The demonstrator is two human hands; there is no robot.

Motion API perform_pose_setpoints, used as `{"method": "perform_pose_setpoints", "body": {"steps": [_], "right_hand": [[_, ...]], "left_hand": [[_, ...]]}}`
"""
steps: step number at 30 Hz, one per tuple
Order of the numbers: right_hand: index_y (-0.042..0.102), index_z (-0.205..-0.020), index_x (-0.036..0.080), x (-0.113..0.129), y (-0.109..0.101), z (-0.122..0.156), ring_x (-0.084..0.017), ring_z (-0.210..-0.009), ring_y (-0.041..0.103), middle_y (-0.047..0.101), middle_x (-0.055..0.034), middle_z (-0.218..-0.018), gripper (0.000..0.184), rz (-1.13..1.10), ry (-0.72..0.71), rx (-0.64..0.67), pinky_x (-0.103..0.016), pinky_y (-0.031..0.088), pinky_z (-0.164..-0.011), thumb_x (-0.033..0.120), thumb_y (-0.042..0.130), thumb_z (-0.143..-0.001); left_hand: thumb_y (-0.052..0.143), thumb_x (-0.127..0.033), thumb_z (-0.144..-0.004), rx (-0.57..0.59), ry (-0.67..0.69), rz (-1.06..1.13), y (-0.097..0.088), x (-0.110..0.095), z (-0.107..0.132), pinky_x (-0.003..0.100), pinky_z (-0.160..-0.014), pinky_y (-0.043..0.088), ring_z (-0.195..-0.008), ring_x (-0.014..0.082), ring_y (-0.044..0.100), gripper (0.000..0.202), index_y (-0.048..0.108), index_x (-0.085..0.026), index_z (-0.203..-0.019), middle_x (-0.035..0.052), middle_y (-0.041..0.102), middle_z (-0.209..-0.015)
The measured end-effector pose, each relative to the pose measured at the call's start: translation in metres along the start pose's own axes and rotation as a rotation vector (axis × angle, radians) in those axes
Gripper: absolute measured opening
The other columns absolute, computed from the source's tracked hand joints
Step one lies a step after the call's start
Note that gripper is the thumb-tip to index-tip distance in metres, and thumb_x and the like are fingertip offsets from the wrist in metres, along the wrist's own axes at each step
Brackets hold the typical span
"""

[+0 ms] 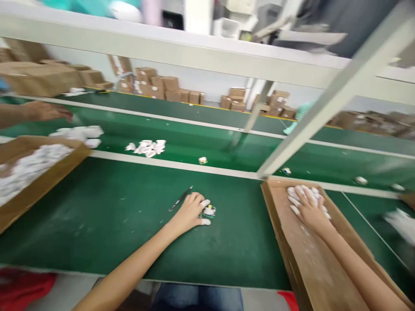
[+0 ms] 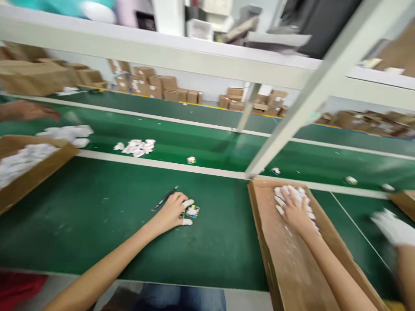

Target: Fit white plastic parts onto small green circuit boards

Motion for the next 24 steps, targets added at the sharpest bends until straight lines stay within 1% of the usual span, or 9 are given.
{"method": "perform_pose_setpoints", "body": {"steps": [1,3,6,10,13,15,17,21,24], "right_hand": [[0.074,-0.092,0.023,-0.01,0.007,0.009,-0.033,-0.14,0.025,0.042,-0.0106,-0.147,0.023,0.037,-0.018,0.083,-0.063,0.018,-0.106,0.021,0.052,-0.085],[0.073,-0.093,0.019,-0.024,0.014,0.021,-0.033,-0.142,0.018,0.035,-0.0111,-0.151,0.025,0.093,-0.046,0.178,-0.064,0.013,-0.107,0.017,0.051,-0.082],[0.072,-0.096,0.017,-0.037,0.011,0.025,-0.033,-0.142,0.016,0.034,-0.0123,-0.151,0.027,0.11,-0.037,0.191,-0.064,0.013,-0.107,0.016,0.049,-0.082],[0.073,-0.09,0.013,-0.038,-0.003,0.005,-0.034,-0.136,0.025,0.04,-0.0154,-0.146,0.027,0.126,0.075,0.136,-0.057,0.018,-0.108,0.024,0.049,-0.085],[0.072,-0.092,0.007,-0.026,-0.009,-0.023,-0.035,-0.126,0.036,0.045,-0.0216,-0.138,0.03,0.166,0.146,0.089,-0.052,0.021,-0.106,0.028,0.051,-0.084],[0.071,-0.093,0.005,-0.016,-0.006,-0.035,-0.035,-0.118,0.04,0.049,-0.0235,-0.13,0.031,0.211,0.148,0.087,-0.052,0.023,-0.103,0.026,0.05,-0.085],[0.072,-0.091,0.006,-0.01,0.002,-0.037,-0.035,-0.113,0.043,0.053,-0.0233,-0.123,0.03,0.264,0.143,0.087,-0.053,0.023,-0.1,0.021,0.046,-0.087],[0.074,-0.08,0.011,-0.01,0.017,-0.023,-0.036,-0.106,0.049,0.056,-0.0243,-0.115,0.034,0.324,0.151,0.026,-0.053,0.019,-0.098,0.017,0.042,-0.087],[0.07,-0.06,0.019,-0.006,0.01,-0.024,-0.039,-0.093,0.055,0.06,-0.0244,-0.094,0.035,0.183,0.212,-0.077,-0.056,0.023,-0.09,0.021,0.043,-0.081]], "left_hand": [[0.077,-0.044,-0.07,0.024,0.001,0.021,-0.001,0.003,-0.001,0.04,-0.096,0.036,-0.113,0.0276,0.042,0.061,0.051,-0.027,-0.123,0.0059,0.053,-0.114],[0.076,-0.04,-0.071,0.083,-0.023,0.059,-0.003,0.01,-0.001,0.04,-0.098,0.036,-0.115,0.0274,0.042,0.059,0.051,-0.029,-0.123,0.005,0.053,-0.116],[0.07,-0.036,-0.074,0.147,-0.059,0.088,-0.007,0.015,0.001,0.039,-0.098,0.036,-0.116,0.027,0.04,0.05,0.053,-0.03,-0.121,0.0041,0.052,-0.118],[0.063,-0.031,-0.079,0.203,-0.088,0.105,-0.011,0.017,0.002,0.038,-0.098,0.035,-0.115,0.026,0.039,0.043,0.052,-0.027,-0.12,0.0043,0.052,-0.117],[0.062,-0.031,-0.079,0.224,-0.123,0.117,-0.012,0.021,0.003,0.038,-0.097,0.035,-0.115,0.0265,0.038,0.042,0.051,-0.027,-0.119,0.0049,0.051,-0.118],[0.063,-0.03,-0.079,0.217,-0.129,0.131,-0.015,0.024,0.006,0.039,-0.097,0.035,-0.114,0.0264,0.037,0.04,0.052,-0.027,-0.117,0.0046,0.051,-0.117],[0.063,-0.028,-0.079,0.208,-0.114,0.148,-0.018,0.024,0.009,0.039,-0.098,0.035,-0.114,0.026,0.037,0.039,0.052,-0.026,-0.116,0.0046,0.051,-0.115],[0.062,-0.021,-0.08,0.173,-0.078,0.146,-0.018,0.018,0.014,0.04,-0.099,0.034,-0.115,0.026,0.038,0.027,0.057,-0.02,-0.106,0.0066,0.051,-0.113],[0.064,-0.023,-0.08,0.13,-0.075,0.108,-0.014,0.01,0.017,0.038,-0.096,0.037,-0.113,0.0264,0.04,0.023,0.059,-0.017,-0.101,0.0082,0.052,-0.112]]}}
Point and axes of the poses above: each hand's wrist, its own z-axis away from the middle knuckle, its own y-axis out of the palm, x = y × z, the point moved 7 cm from there along -z, towards the middle knuckle
